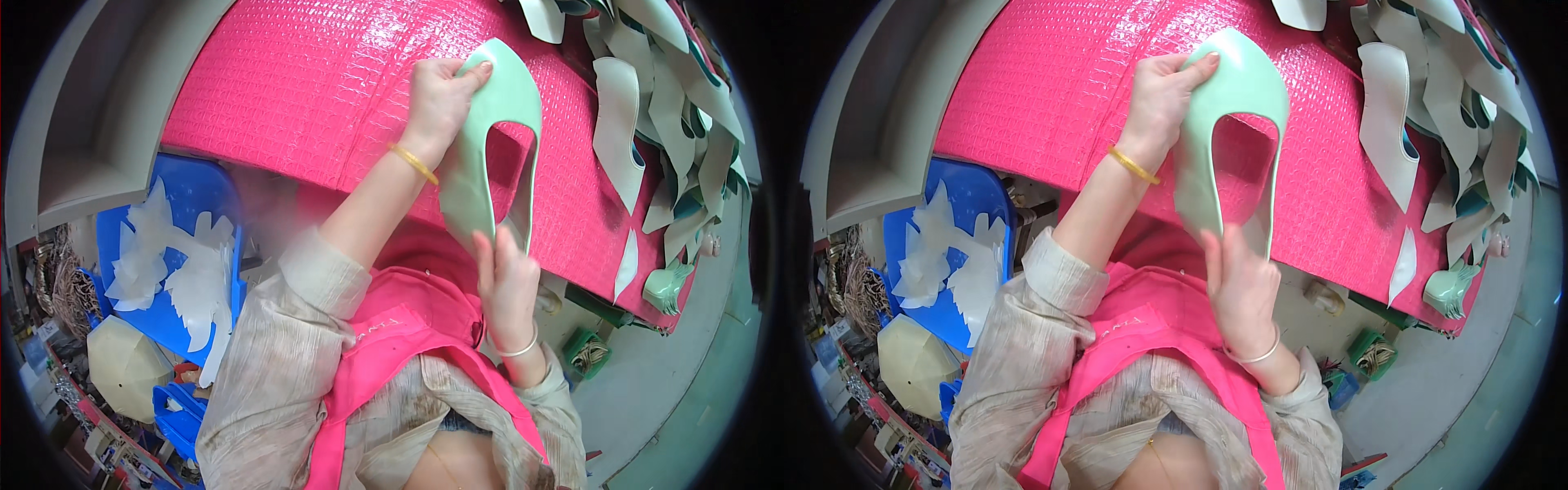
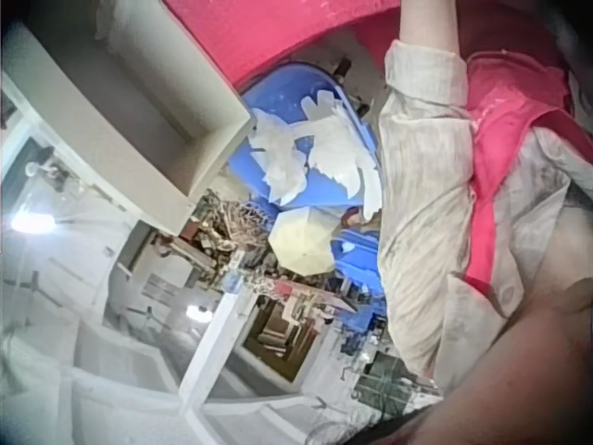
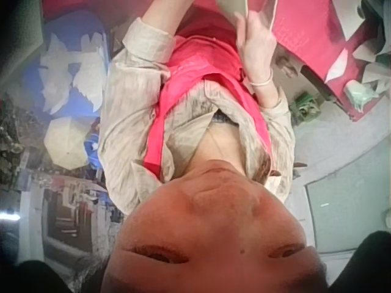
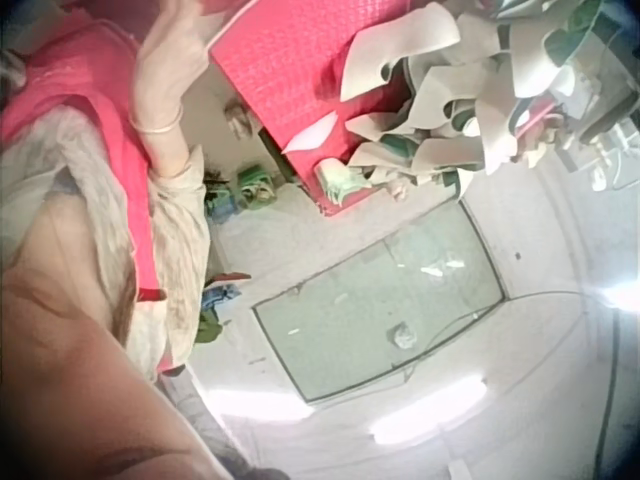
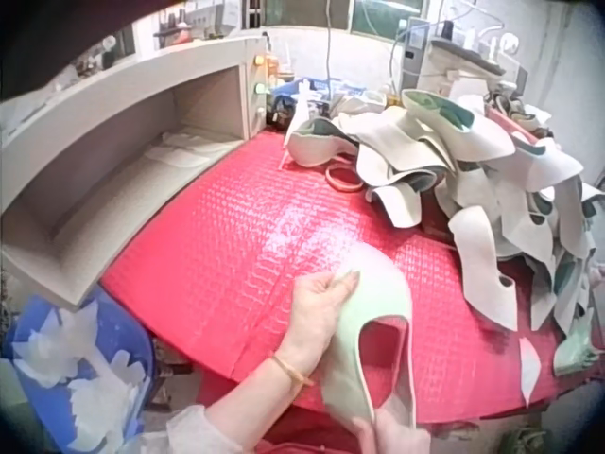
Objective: The person assembles shoe components by hand, fitting white and green insole-like pieces into white shoe uppers. They repeatedly pick up parts from a blue bin and the workbench, align them, and press them into place on a pink textured mat.
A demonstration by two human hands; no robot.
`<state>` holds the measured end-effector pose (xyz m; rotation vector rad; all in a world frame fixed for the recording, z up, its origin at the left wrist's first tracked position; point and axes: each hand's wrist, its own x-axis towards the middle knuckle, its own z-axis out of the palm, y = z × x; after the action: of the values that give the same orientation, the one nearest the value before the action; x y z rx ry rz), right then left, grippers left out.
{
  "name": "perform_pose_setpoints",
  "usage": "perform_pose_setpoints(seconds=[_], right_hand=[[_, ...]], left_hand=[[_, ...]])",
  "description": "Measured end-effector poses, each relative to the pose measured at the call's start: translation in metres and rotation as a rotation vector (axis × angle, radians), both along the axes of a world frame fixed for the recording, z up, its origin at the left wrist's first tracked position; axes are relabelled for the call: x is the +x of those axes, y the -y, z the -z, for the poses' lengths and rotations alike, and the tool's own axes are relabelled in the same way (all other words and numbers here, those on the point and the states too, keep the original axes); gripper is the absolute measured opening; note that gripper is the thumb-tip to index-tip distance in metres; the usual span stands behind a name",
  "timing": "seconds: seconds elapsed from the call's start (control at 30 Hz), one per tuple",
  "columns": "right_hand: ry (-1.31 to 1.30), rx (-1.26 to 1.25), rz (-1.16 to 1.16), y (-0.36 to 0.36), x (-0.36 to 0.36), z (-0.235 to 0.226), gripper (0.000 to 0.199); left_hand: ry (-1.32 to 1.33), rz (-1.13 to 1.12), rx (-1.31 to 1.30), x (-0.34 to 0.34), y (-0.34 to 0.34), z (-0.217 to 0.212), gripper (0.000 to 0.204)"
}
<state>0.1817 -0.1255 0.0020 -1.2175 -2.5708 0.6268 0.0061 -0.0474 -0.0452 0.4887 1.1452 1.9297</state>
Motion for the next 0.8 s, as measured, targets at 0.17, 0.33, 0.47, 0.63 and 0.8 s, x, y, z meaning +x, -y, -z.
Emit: perform_pose_setpoints(seconds=[0.17, 0.33, 0.47, 0.63, 0.8], right_hand=[[-0.035, 0.071, -0.181, 0.021, 0.029, -0.002, 0.019], [-0.154, 0.305, -0.214, -0.02, 0.045, -0.04, 0.043], [-0.707, -0.591, 0.156, -0.111, 0.061, -0.001, 0.032], [-1.246, -0.79, 0.302, -0.1, 0.032, -0.012, 0.023], [-1.145, -0.539, 0.243, -0.106, 0.03, -0.01, 0.018]], left_hand=[[-0.096, 0.126, -0.047, 0.013, -0.021, 0.014, 0.022], [0.0, 0.448, 0.053, -0.005, -0.017, -0.02, 0.028], [-1.115, 0.107, 0.038, 0.026, -0.032, -0.027, 0.025], [-0.959, 0.49, -0.225, 0.063, 0.036, -0.064, 0.038], [-0.529, 0.578, -0.111, 0.078, 0.034, -0.038, 0.028]])
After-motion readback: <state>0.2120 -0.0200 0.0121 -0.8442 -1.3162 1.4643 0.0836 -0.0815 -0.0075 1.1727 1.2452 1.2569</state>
